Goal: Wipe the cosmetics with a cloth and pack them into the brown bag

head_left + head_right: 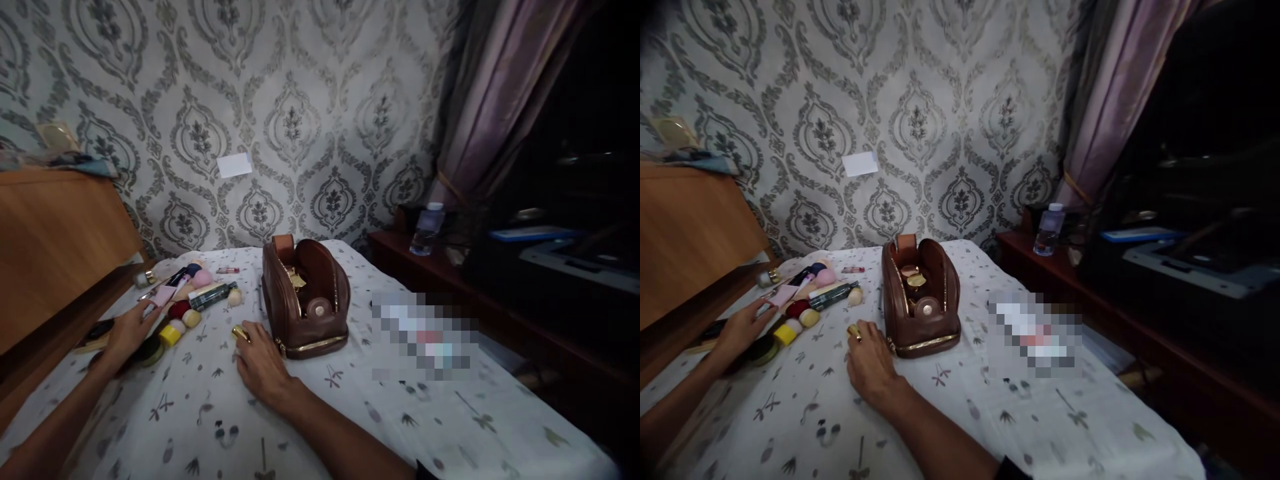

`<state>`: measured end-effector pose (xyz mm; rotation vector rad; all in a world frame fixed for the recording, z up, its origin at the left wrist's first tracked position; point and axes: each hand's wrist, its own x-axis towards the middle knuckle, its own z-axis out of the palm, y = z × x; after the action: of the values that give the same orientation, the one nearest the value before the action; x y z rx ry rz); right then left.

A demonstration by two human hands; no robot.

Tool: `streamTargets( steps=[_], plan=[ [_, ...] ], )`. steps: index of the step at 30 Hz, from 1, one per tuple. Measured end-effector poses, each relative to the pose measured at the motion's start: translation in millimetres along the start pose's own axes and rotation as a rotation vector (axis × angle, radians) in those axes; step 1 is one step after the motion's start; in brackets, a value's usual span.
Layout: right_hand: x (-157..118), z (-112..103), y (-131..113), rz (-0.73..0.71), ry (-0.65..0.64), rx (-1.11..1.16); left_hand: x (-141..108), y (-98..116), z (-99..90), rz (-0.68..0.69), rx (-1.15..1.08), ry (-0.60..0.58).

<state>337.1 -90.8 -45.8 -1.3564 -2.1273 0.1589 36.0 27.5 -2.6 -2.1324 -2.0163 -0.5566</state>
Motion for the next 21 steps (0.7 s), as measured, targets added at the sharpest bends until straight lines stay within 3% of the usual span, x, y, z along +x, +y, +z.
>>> streamTargets(
  steps=[4, 10, 21],
  plan=[
    [0, 3, 4, -0.021, -0.056, 0.030, -2, 8, 2.9, 0.013, 0.067, -0.041],
    [1, 9, 8, -0.038, -0.033, 0.064, -11, 25, 4.0, 0.009, 0.084, -0.066],
    [3, 23, 21, -0.109, 0.031, 0.070, -17, 22, 12.7, -0.022, 0.049, -0.001]
  ],
)
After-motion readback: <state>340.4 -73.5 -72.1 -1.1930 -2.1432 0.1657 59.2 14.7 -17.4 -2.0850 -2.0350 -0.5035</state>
